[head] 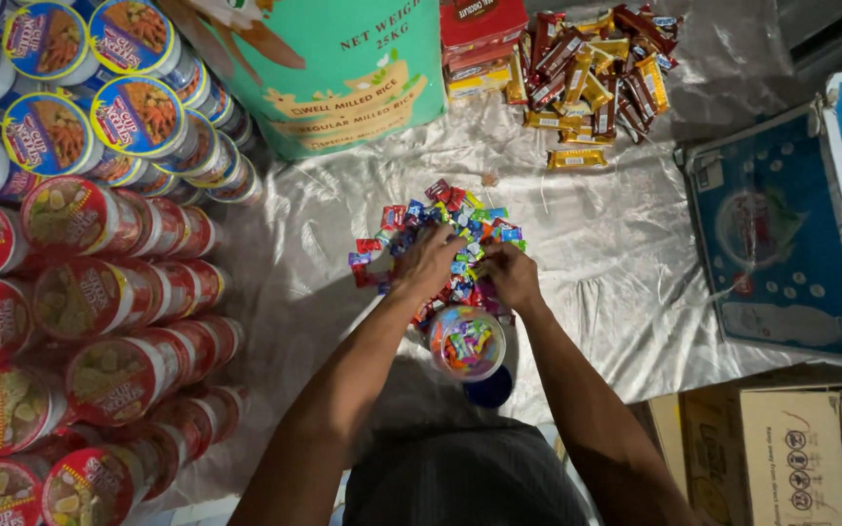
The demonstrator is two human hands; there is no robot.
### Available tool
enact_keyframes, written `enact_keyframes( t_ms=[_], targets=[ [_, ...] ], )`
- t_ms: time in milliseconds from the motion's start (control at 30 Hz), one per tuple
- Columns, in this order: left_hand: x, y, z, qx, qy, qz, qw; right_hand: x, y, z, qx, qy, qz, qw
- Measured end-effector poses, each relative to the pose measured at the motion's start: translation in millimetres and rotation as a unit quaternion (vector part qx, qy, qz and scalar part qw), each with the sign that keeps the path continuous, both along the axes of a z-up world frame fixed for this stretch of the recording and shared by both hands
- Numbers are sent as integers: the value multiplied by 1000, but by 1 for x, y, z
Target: The person sorts a pile of small, colorful candies on a table and places them into a clear plastic jar. They handle the candies by hand, picking them up from the pile and dropping them into the jar. The person also handles the jar's blue lid, placing it on the table and later securing it on the jar.
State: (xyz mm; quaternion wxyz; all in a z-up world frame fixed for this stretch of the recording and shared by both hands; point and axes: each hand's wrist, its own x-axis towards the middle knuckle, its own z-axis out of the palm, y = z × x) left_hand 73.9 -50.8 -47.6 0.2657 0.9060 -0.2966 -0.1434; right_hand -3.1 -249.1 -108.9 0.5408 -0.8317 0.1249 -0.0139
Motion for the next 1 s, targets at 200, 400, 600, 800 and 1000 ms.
enact_keyframes(
  t_ms=[200,400,600,800,1000],
  targets=[
    [9,-6,7,100,69,4,993,16,6,26,-165,-26,75,983],
    [6,-6,13,101,97,25,990,19,6,32,-196,29,102,975],
    [4,2,10,46,107,47,992,10,-7,14,-184,4,63,981],
    [7,9,-28,-22,73,71,995,2,-17,12,-220,34,-1,975],
    [1,19,-17,-58,137,111,983,-6,-17,27,-125,31,-36,991]
  ],
)
